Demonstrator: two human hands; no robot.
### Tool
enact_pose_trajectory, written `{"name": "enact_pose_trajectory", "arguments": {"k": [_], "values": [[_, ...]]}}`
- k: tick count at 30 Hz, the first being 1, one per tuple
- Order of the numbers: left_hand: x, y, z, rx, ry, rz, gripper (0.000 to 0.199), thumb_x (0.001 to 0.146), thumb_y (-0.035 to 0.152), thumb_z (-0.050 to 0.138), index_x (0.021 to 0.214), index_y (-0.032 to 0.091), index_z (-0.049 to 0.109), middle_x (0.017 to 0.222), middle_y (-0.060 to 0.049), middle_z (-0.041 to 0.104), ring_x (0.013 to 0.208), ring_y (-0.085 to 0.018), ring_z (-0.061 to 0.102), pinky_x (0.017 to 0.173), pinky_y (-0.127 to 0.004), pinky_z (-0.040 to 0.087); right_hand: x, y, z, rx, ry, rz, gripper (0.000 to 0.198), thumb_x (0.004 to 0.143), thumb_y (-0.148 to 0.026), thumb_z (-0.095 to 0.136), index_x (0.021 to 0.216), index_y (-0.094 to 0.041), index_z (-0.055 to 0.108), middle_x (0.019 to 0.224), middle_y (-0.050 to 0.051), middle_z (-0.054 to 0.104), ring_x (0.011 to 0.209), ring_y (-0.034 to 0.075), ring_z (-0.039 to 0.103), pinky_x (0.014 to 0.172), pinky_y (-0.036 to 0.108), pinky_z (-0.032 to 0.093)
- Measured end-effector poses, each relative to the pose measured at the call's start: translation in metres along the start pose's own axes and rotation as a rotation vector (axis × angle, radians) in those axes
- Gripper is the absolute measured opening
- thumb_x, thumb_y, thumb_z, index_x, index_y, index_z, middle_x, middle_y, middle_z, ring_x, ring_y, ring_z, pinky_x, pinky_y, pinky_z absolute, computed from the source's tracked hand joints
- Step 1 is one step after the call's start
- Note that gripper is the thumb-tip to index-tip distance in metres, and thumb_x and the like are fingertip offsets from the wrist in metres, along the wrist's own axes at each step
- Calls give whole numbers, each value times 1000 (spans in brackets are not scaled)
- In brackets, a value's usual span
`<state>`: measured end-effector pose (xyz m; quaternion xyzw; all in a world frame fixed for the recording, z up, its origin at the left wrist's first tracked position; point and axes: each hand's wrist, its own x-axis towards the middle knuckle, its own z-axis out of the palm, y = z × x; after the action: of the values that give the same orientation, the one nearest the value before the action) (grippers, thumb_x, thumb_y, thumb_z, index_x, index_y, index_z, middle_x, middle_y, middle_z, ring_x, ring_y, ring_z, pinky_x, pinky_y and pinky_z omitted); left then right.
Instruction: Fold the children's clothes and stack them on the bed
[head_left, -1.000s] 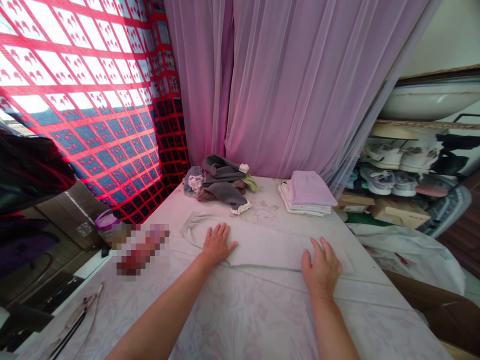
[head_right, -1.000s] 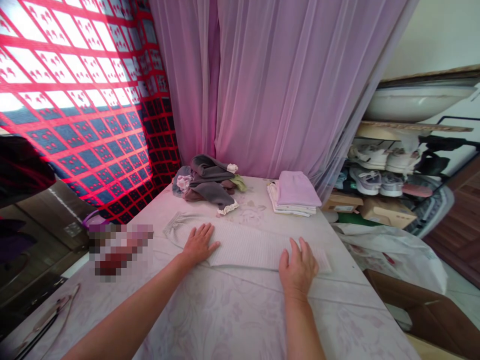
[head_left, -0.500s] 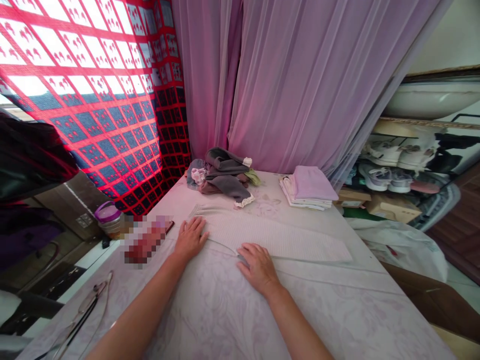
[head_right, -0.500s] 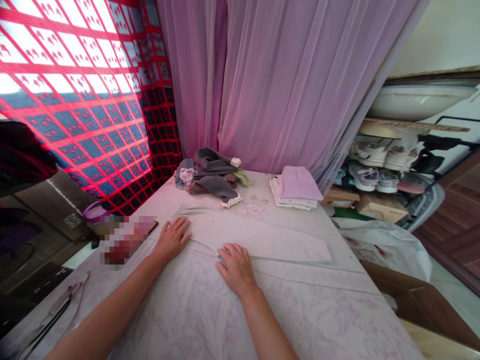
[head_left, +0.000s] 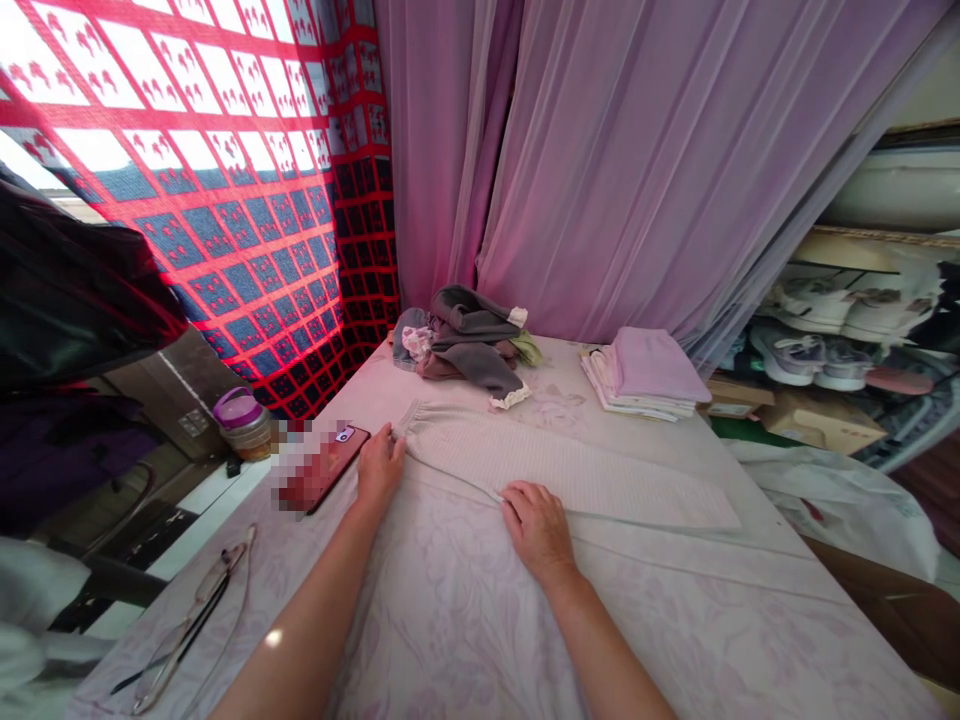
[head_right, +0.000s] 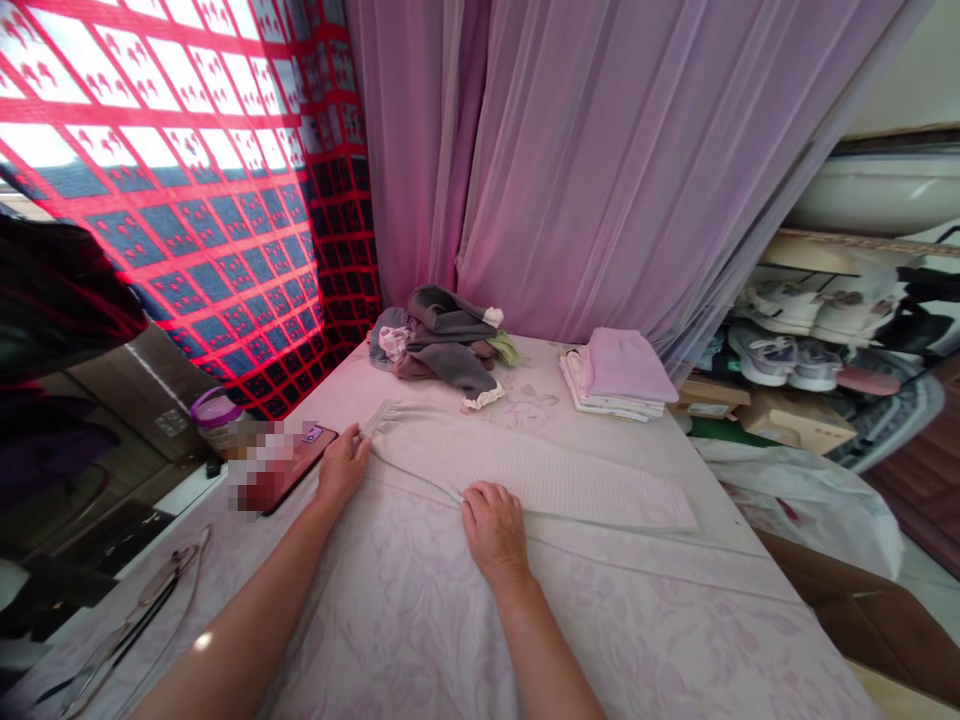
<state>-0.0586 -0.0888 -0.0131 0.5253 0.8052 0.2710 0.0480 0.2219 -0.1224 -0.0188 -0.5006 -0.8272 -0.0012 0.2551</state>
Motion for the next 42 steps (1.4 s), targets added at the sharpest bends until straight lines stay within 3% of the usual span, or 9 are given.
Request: {"name": "enact_pose_trajectory", "arguments": {"k": [5, 10, 15, 24, 28, 32, 38, 42], "values": [[16, 4, -17, 8, -125, -91, 42, 88, 44, 49, 120, 20, 61, 112, -11, 69, 107, -26, 61, 89, -37, 46, 0, 0, -2, 4, -15, -13, 24, 89, -26, 54, 110, -26, 66, 104, 5, 66, 97, 20, 55, 82, 33, 37], [34, 11, -34, -29, -283, -168, 46, 81, 54, 55, 112, 20, 64, 100, -9, 73, 90, -25, 68, 74, -30, 48, -1, 4, 2, 2, -30, -29, 24, 90, -27, 54, 109, -30, 68, 105, 4, 65, 98, 20, 55, 81, 34, 37], [39, 17, -35, -95, -374, -230, 39, 83, 45, 55, 113, 21, 58, 79, -3, 74, 60, -16, 65, 57, -24, 45, -2, 5, 4, 16, -22, -27, 24, 91, -26, 52, 109, -30, 69, 105, 5, 65, 98, 20, 55, 81, 34, 37], [57, 14, -28, -201, -426, -280, 23, 81, 33, 58, 99, 20, 55, 65, 1, 66, 48, -13, 57, 45, -20, 38, -2, 5, 5, 23, 47, -37, 20, 89, -22, 57, 102, -27, 71, 101, 4, 68, 94, 18, 56, 79, 32, 36], [62, 15, -34, -222, -399, -249, 20, 84, 35, 52, 97, 19, 55, 71, -1, 66, 53, -12, 60, 48, -20, 39, -2, 5, 5, 38, 76, -67, 20, 90, -21, 54, 101, -26, 71, 101, 4, 69, 94, 18, 57, 82, 33, 35], [53, 14, -31, -127, -328, -248, 25, 82, 37, 54, 99, 19, 56, 76, -5, 68, 65, -20, 65, 55, -26, 43, -1, 4, 6, 50, 59, -75, 21, 90, -19, 53, 100, -26, 70, 103, 4, 70, 98, 17, 58, 86, 33, 35], [37, 13, -30, 34, -216, -174, 40, 76, 38, 62, 110, 19, 55, 98, -14, 69, 96, -34, 64, 79, -42, 47, -1, 3, 4, 77, 36, -63, 20, 88, -19, 55, 98, -27, 71, 104, 3, 69, 99, 18, 58, 85, 33, 36], [31, 21, -34, 54, -118, -66, 44, 85, 35, 51, 125, 16, 50, 122, -20, 60, 109, -34, 60, 88, -47, 45, -1, 2, 3, 77, 48, -60, 21, 87, -19, 55, 97, -27, 71, 104, 3, 69, 98, 18, 58, 86, 34, 37]]}}
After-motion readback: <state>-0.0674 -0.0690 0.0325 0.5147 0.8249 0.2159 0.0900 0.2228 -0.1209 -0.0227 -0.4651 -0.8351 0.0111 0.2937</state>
